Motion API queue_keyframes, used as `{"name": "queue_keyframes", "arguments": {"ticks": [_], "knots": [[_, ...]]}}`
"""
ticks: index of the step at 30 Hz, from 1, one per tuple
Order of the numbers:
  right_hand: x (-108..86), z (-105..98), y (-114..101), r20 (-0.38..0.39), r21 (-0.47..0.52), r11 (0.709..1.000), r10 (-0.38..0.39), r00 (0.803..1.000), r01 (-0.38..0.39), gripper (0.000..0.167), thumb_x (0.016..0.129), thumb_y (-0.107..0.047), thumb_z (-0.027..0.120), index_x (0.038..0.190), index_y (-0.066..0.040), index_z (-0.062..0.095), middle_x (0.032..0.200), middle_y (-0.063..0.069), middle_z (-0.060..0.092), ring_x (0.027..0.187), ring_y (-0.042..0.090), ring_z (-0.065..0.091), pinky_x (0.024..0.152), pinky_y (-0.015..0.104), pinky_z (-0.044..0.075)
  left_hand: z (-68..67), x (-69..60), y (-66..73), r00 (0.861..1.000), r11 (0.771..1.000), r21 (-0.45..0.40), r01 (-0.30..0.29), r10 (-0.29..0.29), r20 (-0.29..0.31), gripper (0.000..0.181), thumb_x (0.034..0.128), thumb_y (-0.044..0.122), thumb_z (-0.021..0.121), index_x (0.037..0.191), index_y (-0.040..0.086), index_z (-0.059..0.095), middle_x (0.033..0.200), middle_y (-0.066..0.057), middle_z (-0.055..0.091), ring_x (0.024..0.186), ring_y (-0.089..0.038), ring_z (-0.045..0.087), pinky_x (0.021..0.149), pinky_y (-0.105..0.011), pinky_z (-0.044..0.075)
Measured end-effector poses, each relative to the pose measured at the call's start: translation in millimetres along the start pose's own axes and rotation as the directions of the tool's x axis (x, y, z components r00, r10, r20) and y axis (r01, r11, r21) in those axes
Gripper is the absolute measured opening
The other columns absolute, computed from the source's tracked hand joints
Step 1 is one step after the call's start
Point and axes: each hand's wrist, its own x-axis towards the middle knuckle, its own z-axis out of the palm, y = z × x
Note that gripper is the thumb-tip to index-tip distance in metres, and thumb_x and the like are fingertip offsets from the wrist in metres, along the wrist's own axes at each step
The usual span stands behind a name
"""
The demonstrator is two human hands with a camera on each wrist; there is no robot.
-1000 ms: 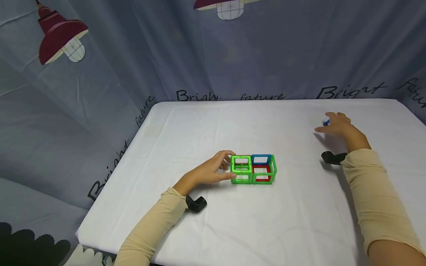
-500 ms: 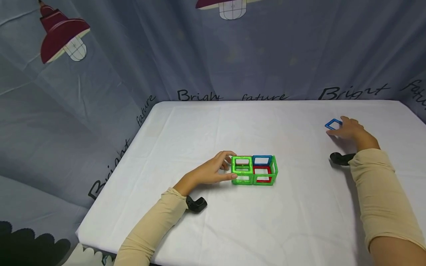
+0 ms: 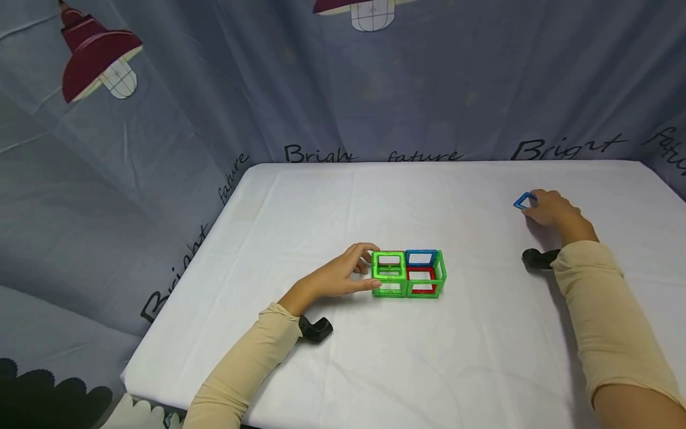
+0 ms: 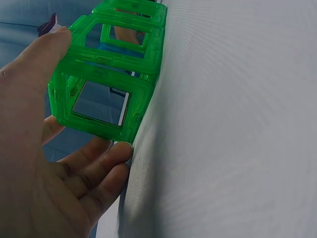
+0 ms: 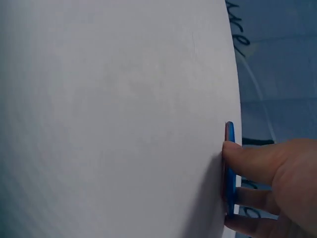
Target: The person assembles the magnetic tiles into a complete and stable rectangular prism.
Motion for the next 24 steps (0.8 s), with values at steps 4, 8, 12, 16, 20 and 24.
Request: {"name": "queue_keyframes", "arguments": {"ticks": [4,8,12,16,20,24], "knots": [[-3.7,1,-10,0.022,-0.021,0.999,-0.046,0.999,0.047,0.065,0.091,-0.027,0.044,0.134,0.013,0.017,0.129,0.043,0.019,0.119,0.058,0.021,0.092,0.072,0.022,0.2,0.5,-0.6,1.0,1.0,0.001,-0.005,0.005,0.005,0.065,0.0846,0.041,0.061,0.135,0.021,0.026,0.121,-0.005,0.043,0.101,-0.012,0.053,0.09,-0.027,0.044],[-9.2,3,-29,0.032,-0.029,0.995,-0.099,0.995,0.1,0.066,0.091,-0.028,0.047,0.135,0.011,0.018,0.131,0.042,0.021,0.12,0.057,0.021,0.092,0.071,0.023,0.5,0.6,-1.7,1.0,1.0,0.004,-0.01,0.01,-0.001,0.065,0.0846,0.042,0.061,0.135,0.021,0.026,0.121,-0.005,0.044,0.1,-0.012,0.053,0.089,-0.027,0.044],[-19.6,5,-53,0.026,-0.02,0.991,-0.134,0.991,0.134,0.065,0.091,-0.028,0.049,0.137,0.008,0.02,0.134,0.04,0.021,0.122,0.056,0.022,0.093,0.07,0.022,0.8,0.0,-1.6,1.0,1.0,0.001,-0.012,0.012,-0.006,0.065,0.0845,0.042,0.061,0.135,0.022,0.026,0.12,-0.004,0.044,0.101,-0.013,0.053,0.089,-0.027,0.045],[-31.9,5,-79,0.011,-0.027,0.977,-0.212,0.977,0.212,0.063,0.092,-0.029,0.051,0.138,0.004,0.024,0.135,0.037,0.025,0.122,0.054,0.025,0.092,0.07,0.023,0.6,-1.1,-0.9,1.0,1.0,0.0,-0.021,0.021,-0.006,0.064,0.0849,0.042,0.061,0.135,0.023,0.026,0.12,-0.004,0.045,0.101,-0.012,0.054,0.089,-0.027,0.045],[-47.3,3,-104,-0.011,-0.044,0.945,-0.324,0.946,0.324,0.062,0.091,-0.031,0.053,0.138,0.002,0.028,0.134,0.034,0.032,0.122,0.05,0.031,0.093,0.068,0.027,0.1,-1.6,-0.4,1.0,1.0,0.005,-0.031,0.031,-0.003,0.064,0.0856,0.042,0.06,0.135,0.022,0.025,0.12,-0.005,0.045,0.102,-0.013,0.053,0.09,-0.028,0.045],[-70.6,1,-130,-0.002,-0.038,0.91,-0.414,0.91,0.414,0.062,0.09,-0.034,0.056,0.138,-0.002,0.032,0.136,0.03,0.035,0.122,0.047,0.035,0.096,0.063,0.03,0.5,-1.4,-0.6,1.0,1.0,0.002,-0.03,0.03,-0.002,0.063,0.0859,0.041,0.06,0.135,0.022,0.025,0.12,-0.005,0.045,0.102,-0.013,0.053,0.09,-0.028,0.045]]}}
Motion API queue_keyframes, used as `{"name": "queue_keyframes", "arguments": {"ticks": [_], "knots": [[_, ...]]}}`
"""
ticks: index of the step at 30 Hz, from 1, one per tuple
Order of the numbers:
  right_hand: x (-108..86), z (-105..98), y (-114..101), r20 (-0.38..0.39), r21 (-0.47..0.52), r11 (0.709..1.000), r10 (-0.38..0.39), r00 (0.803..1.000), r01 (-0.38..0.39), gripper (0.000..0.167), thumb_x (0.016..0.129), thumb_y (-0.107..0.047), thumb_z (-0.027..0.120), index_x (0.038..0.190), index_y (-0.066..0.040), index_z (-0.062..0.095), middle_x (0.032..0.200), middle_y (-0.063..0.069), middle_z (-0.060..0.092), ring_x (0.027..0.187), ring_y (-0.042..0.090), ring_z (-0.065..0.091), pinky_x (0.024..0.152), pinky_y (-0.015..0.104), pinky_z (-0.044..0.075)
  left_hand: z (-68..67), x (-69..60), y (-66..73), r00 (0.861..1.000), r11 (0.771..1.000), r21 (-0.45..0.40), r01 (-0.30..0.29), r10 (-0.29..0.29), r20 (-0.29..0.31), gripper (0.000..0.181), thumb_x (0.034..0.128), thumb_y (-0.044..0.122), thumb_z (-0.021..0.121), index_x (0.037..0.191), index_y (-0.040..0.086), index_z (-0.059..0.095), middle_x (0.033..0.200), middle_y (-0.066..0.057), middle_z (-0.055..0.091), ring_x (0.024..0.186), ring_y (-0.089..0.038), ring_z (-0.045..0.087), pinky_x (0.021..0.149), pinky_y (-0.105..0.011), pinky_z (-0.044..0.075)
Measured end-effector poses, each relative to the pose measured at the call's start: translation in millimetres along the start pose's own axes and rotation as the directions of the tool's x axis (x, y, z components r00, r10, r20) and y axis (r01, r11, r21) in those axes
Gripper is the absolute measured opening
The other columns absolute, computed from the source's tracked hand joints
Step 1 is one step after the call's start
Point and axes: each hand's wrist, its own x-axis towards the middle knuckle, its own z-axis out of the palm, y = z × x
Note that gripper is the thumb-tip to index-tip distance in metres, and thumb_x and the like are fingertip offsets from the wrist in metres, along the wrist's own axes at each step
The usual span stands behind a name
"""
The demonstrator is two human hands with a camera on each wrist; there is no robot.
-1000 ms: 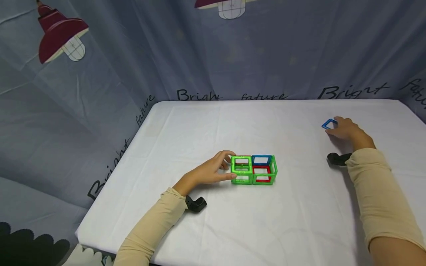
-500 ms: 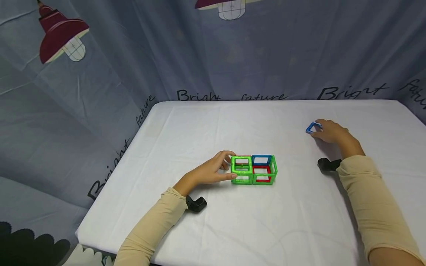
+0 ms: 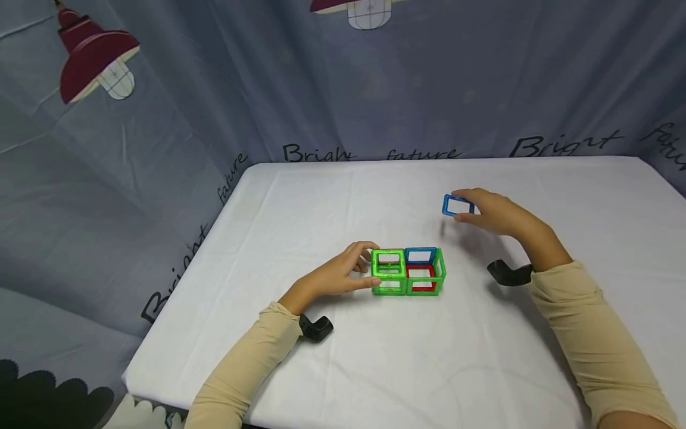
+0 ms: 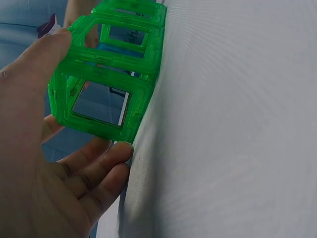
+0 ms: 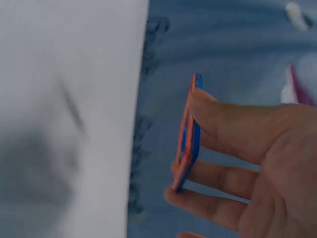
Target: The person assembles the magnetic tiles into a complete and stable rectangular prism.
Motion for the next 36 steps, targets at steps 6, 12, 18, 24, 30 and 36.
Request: {"name": "queue_keyframes", "arguments": {"ticks": [6,12,18,24,30,36], "knots": [[-20.4,-2,-44,0.034,0.009,0.988,-0.152,0.988,0.151,0.06,0.088,-0.033,0.059,0.137,-0.005,0.038,0.135,0.024,0.041,0.123,0.041,0.04,0.097,0.057,0.035,0.2,-0.4,0.0,1.0,1.0,-0.002,0.011,-0.011,-0.008,0.062,0.086,0.04,0.06,0.135,0.022,0.026,0.119,-0.004,0.045,0.101,-0.011,0.053,0.09,-0.025,0.045],[-34.7,4,-69,0.045,-0.025,0.971,-0.237,0.97,0.238,0.056,0.086,-0.03,0.063,0.133,-0.008,0.044,0.132,0.018,0.048,0.117,0.036,0.049,0.093,0.052,0.042,0.3,0.5,-0.8,1.0,1.0,-0.004,-0.001,0.001,-0.017,0.062,0.0858,0.04,0.06,0.135,0.021,0.027,0.119,-0.005,0.046,0.1,-0.012,0.053,0.09,-0.027,0.045],[-41.8,12,-81,0.045,-0.094,0.951,-0.291,0.956,0.294,0.051,0.084,-0.027,0.066,0.129,-0.01,0.05,0.127,0.014,0.054,0.103,0.031,0.059,0.087,0.049,0.046,-0.1,1.5,-1.4,1.0,1.0,-0.007,-0.006,0.006,-0.016,0.063,0.0859,0.04,0.06,0.135,0.02,0.026,0.119,-0.005,0.045,0.1,-0.012,0.053,0.09,-0.026,0.045],[-45.3,15,-88,0.081,-0.141,0.944,-0.287,0.954,0.297,0.048,0.083,-0.027,0.066,0.127,-0.012,0.053,0.125,0.011,0.056,0.111,0.031,0.055,0.091,0.054,0.04,-0.6,1.3,-0.4,1.0,1.0,-0.007,-0.003,0.002,-0.011,0.062,0.0862,0.04,0.06,0.135,0.021,0.026,0.12,-0.005,0.045,0.101,-0.012,0.053,0.09,-0.026,0.045],[-45.4,20,-90,0.095,-0.165,0.934,-0.304,0.948,0.316,0.047,0.083,-0.028,0.066,0.125,-0.012,0.054,0.123,0.011,0.057,0.111,0.031,0.055,0.09,0.054,0.04,-0.6,0.8,0.2,1.0,1.0,-0.008,0.001,-0.001,-0.006,0.062,0.0864,0.039,0.06,0.135,0.021,0.026,0.12,-0.006,0.045,0.101,-0.012,0.053,0.09,-0.026,0.045],[-45.6,23,-90,0.097,-0.178,0.927,-0.319,0.943,0.331,0.047,0.082,-0.028,0.067,0.124,-0.011,0.055,0.121,0.011,0.058,0.11,0.032,0.055,0.089,0.054,0.04,-0.2,0.3,0.3,1.0,1.0,-0.011,0.006,-0.006,-0.004,0.064,0.0861,0.039,0.06,0.136,0.02,0.025,0.12,-0.005,0.045,0.101,-0.012,0.053,0.09,-0.027,0.045]]}}
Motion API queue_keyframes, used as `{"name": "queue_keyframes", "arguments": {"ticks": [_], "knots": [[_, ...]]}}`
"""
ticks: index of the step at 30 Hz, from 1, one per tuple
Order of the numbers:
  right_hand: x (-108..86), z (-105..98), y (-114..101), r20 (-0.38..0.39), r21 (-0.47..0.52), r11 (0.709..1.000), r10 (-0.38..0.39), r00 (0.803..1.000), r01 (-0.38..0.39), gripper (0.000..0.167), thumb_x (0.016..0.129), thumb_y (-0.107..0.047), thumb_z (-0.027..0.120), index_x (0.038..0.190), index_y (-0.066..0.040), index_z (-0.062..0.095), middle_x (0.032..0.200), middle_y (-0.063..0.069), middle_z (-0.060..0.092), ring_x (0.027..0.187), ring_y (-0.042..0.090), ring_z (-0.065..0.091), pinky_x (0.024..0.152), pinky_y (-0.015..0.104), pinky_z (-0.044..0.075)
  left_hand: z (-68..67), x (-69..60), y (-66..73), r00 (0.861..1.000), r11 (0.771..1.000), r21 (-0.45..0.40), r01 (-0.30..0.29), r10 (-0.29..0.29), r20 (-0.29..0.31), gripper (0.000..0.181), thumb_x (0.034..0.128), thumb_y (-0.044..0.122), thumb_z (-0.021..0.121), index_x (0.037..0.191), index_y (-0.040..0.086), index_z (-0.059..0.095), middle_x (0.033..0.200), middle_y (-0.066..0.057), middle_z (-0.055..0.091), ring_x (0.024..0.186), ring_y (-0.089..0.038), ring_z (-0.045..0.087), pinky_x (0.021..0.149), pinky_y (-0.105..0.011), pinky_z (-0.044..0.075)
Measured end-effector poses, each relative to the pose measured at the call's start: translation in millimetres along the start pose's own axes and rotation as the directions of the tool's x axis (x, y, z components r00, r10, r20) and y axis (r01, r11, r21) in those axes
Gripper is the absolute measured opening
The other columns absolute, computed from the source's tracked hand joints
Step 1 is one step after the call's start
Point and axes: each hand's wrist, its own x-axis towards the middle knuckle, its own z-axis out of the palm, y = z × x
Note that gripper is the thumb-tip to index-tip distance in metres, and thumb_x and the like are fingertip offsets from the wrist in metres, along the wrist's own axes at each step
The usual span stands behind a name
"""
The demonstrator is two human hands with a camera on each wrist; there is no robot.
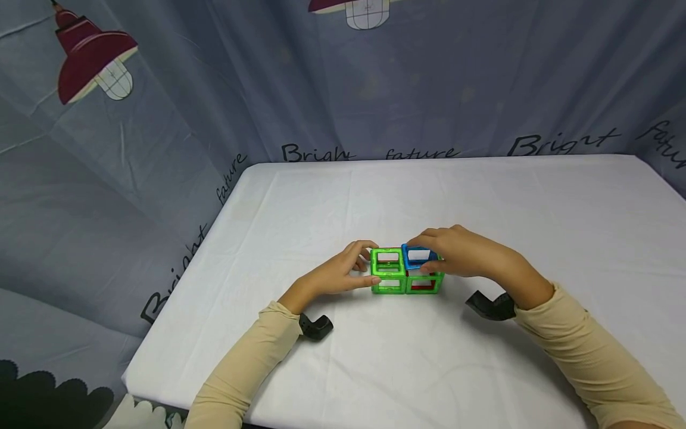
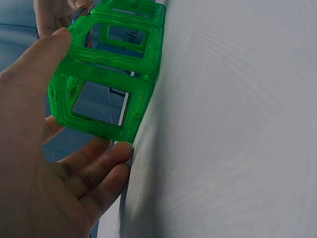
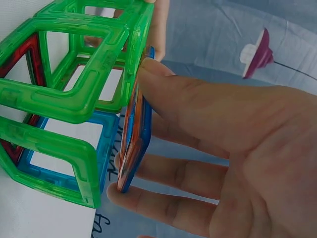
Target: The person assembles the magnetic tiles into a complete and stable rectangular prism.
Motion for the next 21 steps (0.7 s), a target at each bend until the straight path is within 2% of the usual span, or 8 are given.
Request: {"name": "queue_keyframes", "arguments": {"ticks": [21], "knots": [[-4.6,-2.0,-5.2,0.031,-0.027,0.999,0.021,0.999,-0.02,0.049,0.081,-0.028,0.069,0.125,-0.012,0.054,0.12,0.011,0.059,0.104,0.03,0.058,0.09,0.053,0.041,-0.4,-0.4,1.4,1.0,1.0,-0.008,-0.013,0.013,-0.002,0.062,0.0864,0.037,0.06,0.135,0.019,0.026,0.12,-0.006,0.044,0.101,-0.013,0.053,0.091,-0.026,0.044]]}}
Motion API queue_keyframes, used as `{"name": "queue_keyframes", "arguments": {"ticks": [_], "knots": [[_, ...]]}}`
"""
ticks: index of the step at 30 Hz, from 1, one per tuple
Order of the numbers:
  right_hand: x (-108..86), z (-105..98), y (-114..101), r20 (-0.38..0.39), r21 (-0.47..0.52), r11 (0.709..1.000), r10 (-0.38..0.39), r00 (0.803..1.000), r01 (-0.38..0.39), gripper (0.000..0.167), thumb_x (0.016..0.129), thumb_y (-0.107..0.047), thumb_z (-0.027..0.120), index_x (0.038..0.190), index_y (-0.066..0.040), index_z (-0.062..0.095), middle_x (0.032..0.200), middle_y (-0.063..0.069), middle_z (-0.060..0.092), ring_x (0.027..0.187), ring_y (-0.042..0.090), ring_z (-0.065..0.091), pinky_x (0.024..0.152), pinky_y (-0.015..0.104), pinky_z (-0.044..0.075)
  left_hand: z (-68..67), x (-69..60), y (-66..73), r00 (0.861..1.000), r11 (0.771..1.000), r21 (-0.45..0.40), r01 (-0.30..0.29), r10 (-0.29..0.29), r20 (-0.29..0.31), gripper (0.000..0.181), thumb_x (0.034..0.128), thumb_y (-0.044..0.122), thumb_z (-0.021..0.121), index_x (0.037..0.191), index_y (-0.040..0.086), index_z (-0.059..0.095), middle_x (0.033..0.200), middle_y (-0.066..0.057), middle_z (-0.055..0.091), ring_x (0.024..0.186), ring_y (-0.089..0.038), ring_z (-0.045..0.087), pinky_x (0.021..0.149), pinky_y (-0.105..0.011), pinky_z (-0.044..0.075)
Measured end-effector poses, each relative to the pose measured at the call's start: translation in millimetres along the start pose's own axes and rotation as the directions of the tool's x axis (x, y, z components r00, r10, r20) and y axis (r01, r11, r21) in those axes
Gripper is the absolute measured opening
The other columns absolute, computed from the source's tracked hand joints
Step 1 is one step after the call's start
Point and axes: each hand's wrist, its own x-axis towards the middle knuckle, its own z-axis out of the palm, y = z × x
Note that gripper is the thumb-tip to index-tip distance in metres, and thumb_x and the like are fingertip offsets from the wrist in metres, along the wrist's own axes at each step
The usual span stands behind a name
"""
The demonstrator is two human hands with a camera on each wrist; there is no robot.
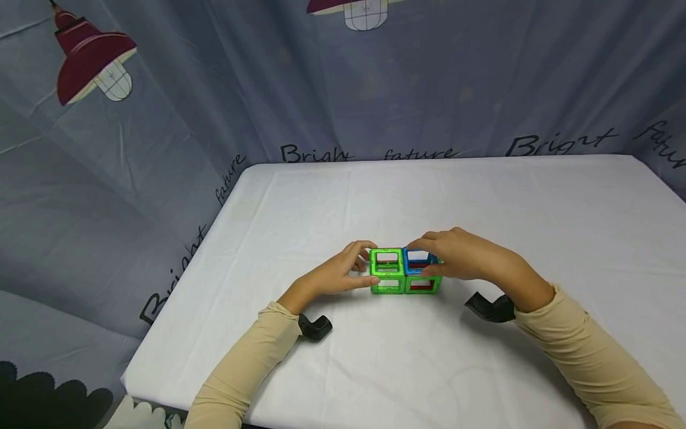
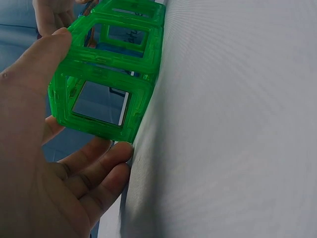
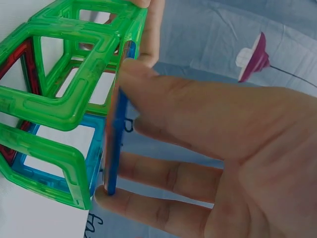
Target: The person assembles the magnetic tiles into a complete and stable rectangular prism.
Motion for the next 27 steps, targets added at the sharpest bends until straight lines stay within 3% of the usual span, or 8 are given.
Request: {"name": "queue_keyframes", "arguments": {"ticks": [18,27], "knots": [[1.4,-1.6,-2.6,0.057,-0.02,0.998,0.063,0.996,-0.062,0.049,0.082,-0.026,0.068,0.125,-0.009,0.054,0.125,0.013,0.055,0.112,0.032,0.054,0.091,0.053,0.041,0.0,0.2,-1.4,1.0,1.0,0.008,0.02,-0.02,0.002,0.063,0.0857,0.041,0.06,0.135,0.021,0.025,0.12,-0.005,0.045,0.101,-0.012,0.052,0.091,-0.027,0.044],[1.1,-1.4,-1.5,0.059,-0.004,0.998,0.059,0.997,-0.059,0.045,0.082,-0.024,0.068,0.122,-0.006,0.056,0.124,0.013,0.055,0.113,0.032,0.053,0.089,0.051,0.042,0.4,0.7,-2.0,1.0,1.0,0.008,0.012,-0.012,-0.001,0.064,0.0857,0.04,0.06,0.135,0.021,0.025,0.12,-0.005,0.045,0.1,-0.012,0.052,0.09,-0.027,0.044]]}}
